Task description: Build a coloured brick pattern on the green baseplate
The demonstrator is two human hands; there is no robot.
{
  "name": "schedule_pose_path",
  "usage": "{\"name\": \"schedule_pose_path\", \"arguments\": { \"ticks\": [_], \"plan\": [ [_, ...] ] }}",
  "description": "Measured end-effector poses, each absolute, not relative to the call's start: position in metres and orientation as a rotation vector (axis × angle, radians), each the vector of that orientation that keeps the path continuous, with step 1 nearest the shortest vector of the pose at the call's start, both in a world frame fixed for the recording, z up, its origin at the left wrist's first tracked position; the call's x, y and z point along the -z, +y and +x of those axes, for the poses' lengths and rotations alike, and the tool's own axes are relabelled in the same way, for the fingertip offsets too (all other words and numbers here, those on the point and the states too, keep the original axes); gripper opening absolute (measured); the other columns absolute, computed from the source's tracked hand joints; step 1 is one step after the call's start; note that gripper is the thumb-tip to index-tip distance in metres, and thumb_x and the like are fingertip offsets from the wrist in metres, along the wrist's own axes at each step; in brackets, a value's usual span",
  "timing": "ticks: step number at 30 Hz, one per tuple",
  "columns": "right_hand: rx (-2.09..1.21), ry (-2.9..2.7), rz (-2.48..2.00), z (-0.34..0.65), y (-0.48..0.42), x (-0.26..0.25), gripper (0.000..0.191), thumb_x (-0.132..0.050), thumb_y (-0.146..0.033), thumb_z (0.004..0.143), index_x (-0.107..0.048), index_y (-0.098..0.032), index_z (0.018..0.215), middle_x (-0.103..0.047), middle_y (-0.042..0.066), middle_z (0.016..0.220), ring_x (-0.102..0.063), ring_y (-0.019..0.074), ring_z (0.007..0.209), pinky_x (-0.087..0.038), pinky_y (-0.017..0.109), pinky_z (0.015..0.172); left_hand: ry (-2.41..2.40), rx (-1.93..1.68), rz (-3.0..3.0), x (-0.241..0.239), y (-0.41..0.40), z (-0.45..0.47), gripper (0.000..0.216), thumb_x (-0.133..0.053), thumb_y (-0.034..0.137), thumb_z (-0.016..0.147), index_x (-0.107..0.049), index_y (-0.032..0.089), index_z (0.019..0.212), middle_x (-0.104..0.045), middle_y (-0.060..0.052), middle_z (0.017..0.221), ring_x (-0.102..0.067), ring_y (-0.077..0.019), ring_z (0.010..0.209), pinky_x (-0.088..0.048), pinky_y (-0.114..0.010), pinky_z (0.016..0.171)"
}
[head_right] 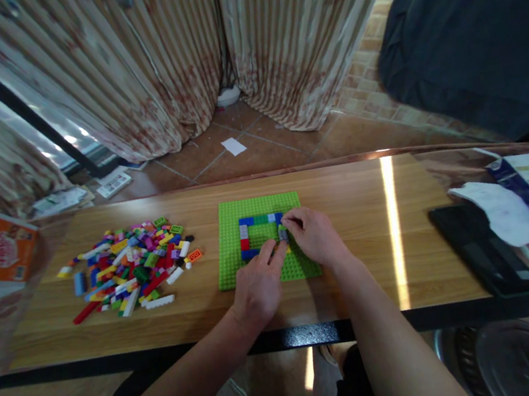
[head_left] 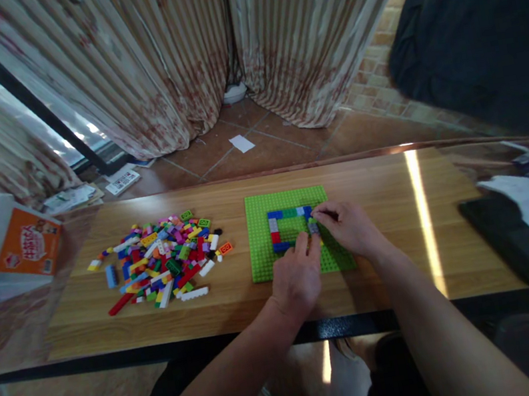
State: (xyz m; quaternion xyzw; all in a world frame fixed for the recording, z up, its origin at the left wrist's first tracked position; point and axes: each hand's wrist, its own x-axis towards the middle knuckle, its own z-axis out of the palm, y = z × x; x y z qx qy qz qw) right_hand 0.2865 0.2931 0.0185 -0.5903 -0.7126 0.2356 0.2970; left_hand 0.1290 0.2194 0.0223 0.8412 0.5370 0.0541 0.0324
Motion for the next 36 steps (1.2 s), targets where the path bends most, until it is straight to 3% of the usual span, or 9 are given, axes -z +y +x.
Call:
{"name": "schedule_pose_path", "arguments": {
  "ticks": [9, 16, 36],
  "plan": [
    [-0.65, -1.896, -1.586, 0.285, 0.292, -0.019, 0.017, -0.056, -0.027, 0.086, -0.071, -0.021, 0.087, -0.074, 0.005, 0.085, -0.067, 0.0195, 0.079, -0.05, 0.033, 0.077, 1.597, -0.092, 2.714, -0.025, 0.22, 0.134, 0.042, -0.042, 0.012, 0.096, -0.049, 0.01, 0.137, -0.059, -0.013, 0.127, -0.067, -0.0149, 0.081, -0.058, -0.024, 0.059],
    [-0.6, -1.939, -1.608, 0.28, 0.289, -0.023, 0.015, -0.057, -0.023, 0.083, -0.071, -0.019, 0.086, -0.074, 0.006, 0.085, -0.067, 0.0199, 0.08, -0.05, 0.033, 0.076, 1.589, -0.088, 2.67, -0.029, 0.221, 0.133, 0.041, -0.039, 0.012, 0.096, -0.049, 0.011, 0.136, -0.058, -0.013, 0.129, -0.067, -0.0153, 0.083, -0.059, -0.025, 0.059],
    [-0.771, -1.652, -1.588, 0.287, 0.29, -0.01, 0.016, -0.067, -0.032, 0.073, -0.075, -0.021, 0.079, -0.076, 0.005, 0.079, -0.07, 0.0226, 0.076, -0.055, 0.038, 0.077, 1.594, -0.203, 2.648, -0.024, 0.219, 0.134, 0.039, -0.039, 0.014, 0.097, -0.049, 0.01, 0.135, -0.058, -0.012, 0.121, -0.066, -0.0143, 0.079, -0.058, -0.025, 0.057]
  ]
}}
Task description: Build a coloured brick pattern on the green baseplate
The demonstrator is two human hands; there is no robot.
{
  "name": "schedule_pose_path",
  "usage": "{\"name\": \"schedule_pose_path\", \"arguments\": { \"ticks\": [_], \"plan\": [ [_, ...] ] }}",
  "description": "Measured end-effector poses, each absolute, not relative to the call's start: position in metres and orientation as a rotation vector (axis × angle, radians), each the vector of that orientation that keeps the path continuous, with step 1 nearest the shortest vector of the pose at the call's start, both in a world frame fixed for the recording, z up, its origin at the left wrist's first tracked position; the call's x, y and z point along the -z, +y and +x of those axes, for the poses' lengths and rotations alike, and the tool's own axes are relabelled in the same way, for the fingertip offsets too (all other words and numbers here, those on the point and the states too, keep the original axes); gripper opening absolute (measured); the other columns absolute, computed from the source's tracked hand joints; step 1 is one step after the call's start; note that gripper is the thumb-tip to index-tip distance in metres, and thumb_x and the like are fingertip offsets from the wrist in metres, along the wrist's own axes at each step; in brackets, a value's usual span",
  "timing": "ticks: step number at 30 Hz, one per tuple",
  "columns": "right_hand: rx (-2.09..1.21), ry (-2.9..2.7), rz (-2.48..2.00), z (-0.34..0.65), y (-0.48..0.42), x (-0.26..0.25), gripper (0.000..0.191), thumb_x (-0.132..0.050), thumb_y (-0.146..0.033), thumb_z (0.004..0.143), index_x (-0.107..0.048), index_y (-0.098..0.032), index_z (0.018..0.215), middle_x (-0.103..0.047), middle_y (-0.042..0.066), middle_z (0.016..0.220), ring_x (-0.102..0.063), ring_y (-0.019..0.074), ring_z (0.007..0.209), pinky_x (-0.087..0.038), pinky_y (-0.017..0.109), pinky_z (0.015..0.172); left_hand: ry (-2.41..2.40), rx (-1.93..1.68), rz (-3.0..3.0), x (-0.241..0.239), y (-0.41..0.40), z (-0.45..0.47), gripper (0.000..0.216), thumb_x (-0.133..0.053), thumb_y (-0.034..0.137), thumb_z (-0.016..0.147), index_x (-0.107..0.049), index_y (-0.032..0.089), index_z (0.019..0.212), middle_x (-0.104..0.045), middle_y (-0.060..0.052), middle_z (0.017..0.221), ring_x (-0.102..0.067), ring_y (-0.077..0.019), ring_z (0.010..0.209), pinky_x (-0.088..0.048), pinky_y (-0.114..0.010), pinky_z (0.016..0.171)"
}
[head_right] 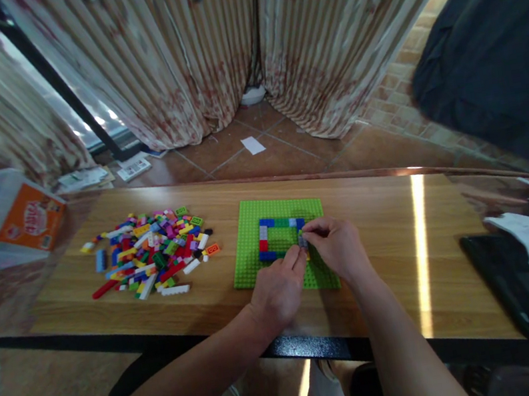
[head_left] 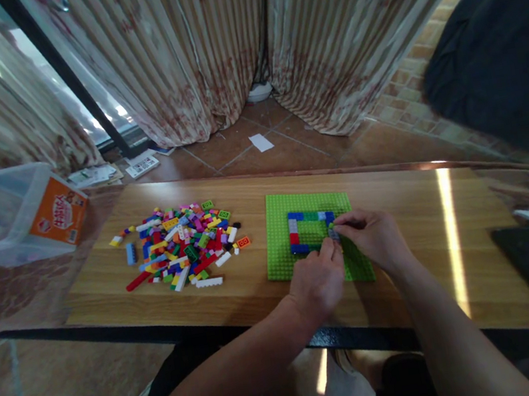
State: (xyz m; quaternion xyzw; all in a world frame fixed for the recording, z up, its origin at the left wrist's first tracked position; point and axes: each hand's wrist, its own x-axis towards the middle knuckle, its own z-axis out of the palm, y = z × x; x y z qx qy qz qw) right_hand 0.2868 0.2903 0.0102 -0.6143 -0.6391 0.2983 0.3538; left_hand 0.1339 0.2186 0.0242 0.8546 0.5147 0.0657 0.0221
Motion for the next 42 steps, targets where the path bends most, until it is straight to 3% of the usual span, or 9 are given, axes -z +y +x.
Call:
{"name": "schedule_pose_path", "arguments": {
  "ticks": [26, 37, 42],
  "plan": [
    [-0.747, -1.747, -1.653, 0.28, 0.291, -0.031, 0.012, -0.065, -0.027, 0.07, -0.076, -0.023, 0.073, -0.076, 0.003, 0.075, -0.071, 0.0227, 0.073, -0.056, 0.036, 0.074, 1.609, -0.235, 2.638, -0.023, 0.218, 0.135, 0.039, -0.042, 0.016, 0.097, -0.049, 0.011, 0.134, -0.059, -0.011, 0.121, -0.066, -0.0131, 0.076, -0.057, -0.023, 0.056],
    [-0.753, -1.569, -1.6, 0.29, 0.305, -0.017, 0.031, -0.061, -0.043, 0.078, -0.075, -0.017, 0.086, -0.075, 0.005, 0.079, -0.066, 0.02, 0.073, -0.052, 0.033, 0.071, 1.596, -0.26, 2.642, -0.022, 0.218, 0.134, 0.04, -0.042, 0.014, 0.096, -0.049, 0.009, 0.135, -0.059, -0.01, 0.121, -0.067, -0.0139, 0.076, -0.057, -0.026, 0.054],
    [-0.712, -1.503, -1.684, 0.279, 0.321, -0.009, 0.031, -0.065, -0.045, 0.072, -0.076, -0.017, 0.079, -0.074, 0.006, 0.074, -0.066, 0.021, 0.07, -0.05, 0.033, 0.068, 1.603, -0.243, 2.638, -0.022, 0.218, 0.134, 0.04, -0.038, 0.014, 0.098, -0.049, 0.01, 0.135, -0.059, -0.01, 0.122, -0.067, -0.0133, 0.075, -0.056, -0.025, 0.053]
  ]
}}
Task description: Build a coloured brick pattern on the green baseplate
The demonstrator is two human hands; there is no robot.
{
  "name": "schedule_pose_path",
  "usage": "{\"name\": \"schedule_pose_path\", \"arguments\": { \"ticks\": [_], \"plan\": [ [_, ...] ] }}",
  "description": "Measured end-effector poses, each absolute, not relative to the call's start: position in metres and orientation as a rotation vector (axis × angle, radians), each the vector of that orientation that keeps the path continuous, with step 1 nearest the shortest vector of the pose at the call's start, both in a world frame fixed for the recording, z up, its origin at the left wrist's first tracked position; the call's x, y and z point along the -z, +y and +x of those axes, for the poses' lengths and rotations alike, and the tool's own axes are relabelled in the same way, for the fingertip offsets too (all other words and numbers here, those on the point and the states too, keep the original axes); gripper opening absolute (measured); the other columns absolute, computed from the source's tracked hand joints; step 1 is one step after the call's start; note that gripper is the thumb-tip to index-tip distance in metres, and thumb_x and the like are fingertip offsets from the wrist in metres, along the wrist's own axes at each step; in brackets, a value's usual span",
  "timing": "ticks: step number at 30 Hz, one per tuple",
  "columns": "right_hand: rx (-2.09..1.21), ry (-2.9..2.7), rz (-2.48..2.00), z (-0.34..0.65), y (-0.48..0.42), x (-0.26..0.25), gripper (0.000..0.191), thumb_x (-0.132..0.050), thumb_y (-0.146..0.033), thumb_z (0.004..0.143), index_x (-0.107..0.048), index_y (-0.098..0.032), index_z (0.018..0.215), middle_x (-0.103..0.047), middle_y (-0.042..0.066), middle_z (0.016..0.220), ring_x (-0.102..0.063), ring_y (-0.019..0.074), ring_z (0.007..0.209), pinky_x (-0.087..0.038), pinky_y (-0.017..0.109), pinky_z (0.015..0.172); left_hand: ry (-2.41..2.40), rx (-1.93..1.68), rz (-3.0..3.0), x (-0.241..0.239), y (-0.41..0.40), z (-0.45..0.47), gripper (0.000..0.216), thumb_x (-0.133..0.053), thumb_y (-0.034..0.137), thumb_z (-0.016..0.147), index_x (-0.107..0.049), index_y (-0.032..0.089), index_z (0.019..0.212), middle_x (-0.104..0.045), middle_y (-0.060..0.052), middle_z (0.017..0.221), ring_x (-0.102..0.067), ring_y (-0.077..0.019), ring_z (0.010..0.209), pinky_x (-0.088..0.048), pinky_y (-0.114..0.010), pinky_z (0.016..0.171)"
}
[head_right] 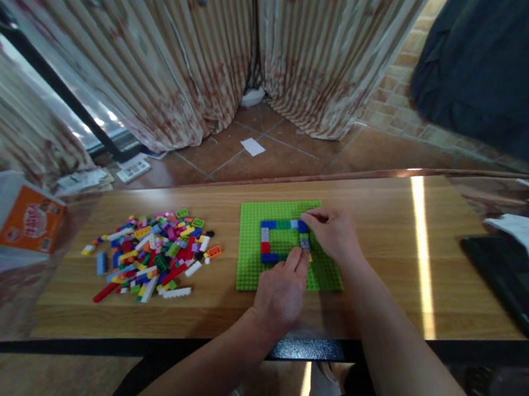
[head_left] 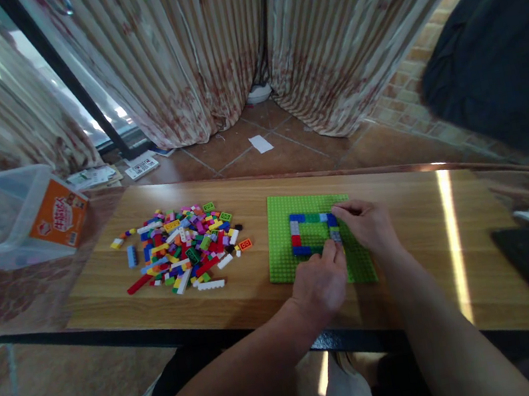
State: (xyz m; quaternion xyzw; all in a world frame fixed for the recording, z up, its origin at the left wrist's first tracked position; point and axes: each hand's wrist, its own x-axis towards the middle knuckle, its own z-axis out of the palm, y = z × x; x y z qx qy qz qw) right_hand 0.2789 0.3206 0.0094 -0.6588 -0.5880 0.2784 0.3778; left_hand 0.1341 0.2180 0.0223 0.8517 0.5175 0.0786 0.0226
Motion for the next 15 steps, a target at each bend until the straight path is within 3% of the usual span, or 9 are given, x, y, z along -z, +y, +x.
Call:
{"name": "schedule_pose_path", "arguments": {
  "ticks": [7, 15],
  "plan": [
    [-0.635, -1.451, -1.867, 0.2718, 0.3279, -0.007, 0.023, -0.072, -0.041, 0.067, -0.075, -0.019, 0.071, -0.072, 0.004, 0.066, -0.064, 0.0195, 0.061, -0.045, 0.031, 0.058, 1.602, -0.243, 2.644, -0.0211, 0.2182, 0.1349, 0.039, -0.04, 0.015, 0.097, -0.051, 0.011, 0.134, -0.06, -0.011, 0.123, -0.066, -0.0133, 0.075, -0.055, -0.024, 0.053],
    [-0.583, -1.525, -1.85, 0.2719, 0.3264, -0.0063, 0.022, -0.07, -0.042, 0.07, -0.073, -0.02, 0.069, -0.072, 0.005, 0.066, -0.063, 0.0189, 0.062, -0.045, 0.031, 0.06, 1.584, -0.237, 2.613, -0.0213, 0.2177, 0.1351, 0.041, -0.041, 0.016, 0.096, -0.05, 0.01, 0.135, -0.058, -0.011, 0.126, -0.066, -0.0146, 0.074, -0.056, -0.027, 0.052]
  ]
}}
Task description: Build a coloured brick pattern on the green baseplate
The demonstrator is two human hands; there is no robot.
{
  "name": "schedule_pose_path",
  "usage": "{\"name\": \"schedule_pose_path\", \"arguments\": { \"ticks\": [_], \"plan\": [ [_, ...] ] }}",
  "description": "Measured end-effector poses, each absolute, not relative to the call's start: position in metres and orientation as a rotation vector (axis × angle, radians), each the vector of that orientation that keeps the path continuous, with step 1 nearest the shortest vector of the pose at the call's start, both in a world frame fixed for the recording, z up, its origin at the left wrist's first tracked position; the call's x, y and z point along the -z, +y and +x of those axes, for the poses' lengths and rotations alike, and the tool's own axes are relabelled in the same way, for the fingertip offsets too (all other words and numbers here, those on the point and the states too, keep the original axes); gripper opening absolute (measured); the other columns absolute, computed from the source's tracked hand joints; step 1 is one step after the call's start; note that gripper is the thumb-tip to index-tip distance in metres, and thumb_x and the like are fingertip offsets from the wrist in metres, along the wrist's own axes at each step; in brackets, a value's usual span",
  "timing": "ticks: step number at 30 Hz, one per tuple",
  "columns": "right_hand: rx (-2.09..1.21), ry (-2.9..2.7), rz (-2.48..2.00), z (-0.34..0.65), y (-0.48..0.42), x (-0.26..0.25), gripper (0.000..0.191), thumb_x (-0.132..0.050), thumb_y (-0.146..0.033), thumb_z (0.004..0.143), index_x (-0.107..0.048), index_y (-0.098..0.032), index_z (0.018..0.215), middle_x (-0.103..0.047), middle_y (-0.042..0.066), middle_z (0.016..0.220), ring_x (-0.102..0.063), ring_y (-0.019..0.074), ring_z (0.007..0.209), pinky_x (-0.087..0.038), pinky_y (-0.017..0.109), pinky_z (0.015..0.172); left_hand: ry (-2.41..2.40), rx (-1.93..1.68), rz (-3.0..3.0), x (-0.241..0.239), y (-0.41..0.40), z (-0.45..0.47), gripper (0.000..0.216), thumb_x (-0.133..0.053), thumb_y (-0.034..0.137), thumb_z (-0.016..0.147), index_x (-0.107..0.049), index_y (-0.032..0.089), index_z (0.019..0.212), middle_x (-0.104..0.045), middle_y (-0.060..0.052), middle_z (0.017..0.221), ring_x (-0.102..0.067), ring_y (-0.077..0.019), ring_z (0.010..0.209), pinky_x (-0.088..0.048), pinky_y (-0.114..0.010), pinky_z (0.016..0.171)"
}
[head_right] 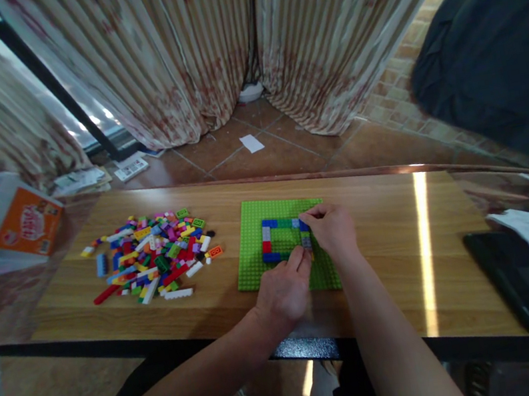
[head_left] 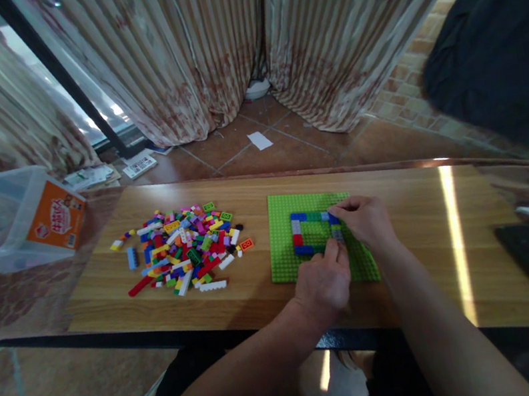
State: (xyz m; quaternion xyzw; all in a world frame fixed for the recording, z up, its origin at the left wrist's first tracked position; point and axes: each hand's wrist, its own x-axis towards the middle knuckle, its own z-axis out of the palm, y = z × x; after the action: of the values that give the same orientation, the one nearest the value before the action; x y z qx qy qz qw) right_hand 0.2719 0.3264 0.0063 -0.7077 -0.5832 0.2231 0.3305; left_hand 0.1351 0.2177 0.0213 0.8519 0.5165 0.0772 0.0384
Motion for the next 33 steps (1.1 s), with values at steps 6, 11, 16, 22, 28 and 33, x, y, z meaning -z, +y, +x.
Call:
{"name": "schedule_pose_path", "arguments": {
  "ticks": [6, 11, 16, 22, 28, 33],
  "plan": [
    [-0.558, -1.562, -1.805, 0.271, 0.32, -0.006, 0.026, -0.066, -0.045, 0.074, -0.073, -0.021, 0.071, -0.072, 0.005, 0.07, -0.064, 0.0189, 0.066, -0.047, 0.031, 0.063, 1.582, -0.189, 2.605, -0.025, 0.219, 0.134, 0.04, -0.037, 0.015, 0.098, -0.05, 0.011, 0.136, -0.058, -0.012, 0.124, -0.067, -0.0145, 0.076, -0.057, -0.026, 0.053],
    [-0.708, -1.431, -1.619, 0.277, 0.313, -0.009, 0.027, -0.066, -0.045, 0.074, -0.075, -0.02, 0.076, -0.075, 0.005, 0.077, -0.067, 0.0204, 0.074, -0.052, 0.033, 0.072, 1.593, -0.227, 2.605, -0.024, 0.219, 0.135, 0.041, -0.04, 0.013, 0.097, -0.049, 0.011, 0.136, -0.058, -0.011, 0.124, -0.067, -0.0146, 0.076, -0.057, -0.026, 0.055],
    [-0.985, -1.554, -1.392, 0.291, 0.297, -0.016, 0.026, -0.074, -0.042, 0.069, -0.077, -0.022, 0.085, -0.075, 0.005, 0.087, -0.068, 0.0209, 0.082, -0.053, 0.035, 0.078, 1.589, -0.24, 2.605, -0.024, 0.219, 0.133, 0.041, -0.041, 0.013, 0.096, -0.049, 0.01, 0.136, -0.058, -0.011, 0.125, -0.068, -0.0151, 0.077, -0.059, -0.027, 0.057],
    [-0.814, -1.776, -1.456, 0.291, 0.293, -0.014, 0.02, -0.069, -0.037, 0.075, -0.077, -0.023, 0.086, -0.072, 0.006, 0.09, -0.066, 0.0214, 0.085, -0.052, 0.038, 0.08, 1.585, -0.229, 2.598, -0.026, 0.219, 0.133, 0.042, -0.037, 0.013, 0.097, -0.048, 0.01, 0.137, -0.059, -0.012, 0.125, -0.068, -0.0161, 0.079, -0.059, -0.028, 0.056],
    [-0.739, -1.814, -1.458, 0.288, 0.295, -0.02, 0.018, -0.066, -0.037, 0.078, -0.075, -0.022, 0.078, -0.071, 0.005, 0.083, -0.065, 0.0198, 0.08, -0.051, 0.035, 0.077, 1.588, -0.219, 2.607, -0.025, 0.219, 0.133, 0.042, -0.038, 0.013, 0.098, -0.047, 0.011, 0.138, -0.058, -0.013, 0.126, -0.068, -0.0151, 0.079, -0.059, -0.027, 0.057],
    [-0.764, -1.784, -1.519, 0.289, 0.294, -0.026, 0.019, -0.067, -0.04, 0.076, -0.074, -0.022, 0.076, -0.073, 0.005, 0.082, -0.066, 0.0209, 0.081, -0.052, 0.035, 0.079, 1.587, -0.236, 2.613, -0.025, 0.219, 0.133, 0.041, -0.038, 0.014, 0.098, -0.048, 0.011, 0.137, -0.058, -0.013, 0.126, -0.068, -0.0147, 0.078, -0.059, -0.027, 0.057]
  ]
}}
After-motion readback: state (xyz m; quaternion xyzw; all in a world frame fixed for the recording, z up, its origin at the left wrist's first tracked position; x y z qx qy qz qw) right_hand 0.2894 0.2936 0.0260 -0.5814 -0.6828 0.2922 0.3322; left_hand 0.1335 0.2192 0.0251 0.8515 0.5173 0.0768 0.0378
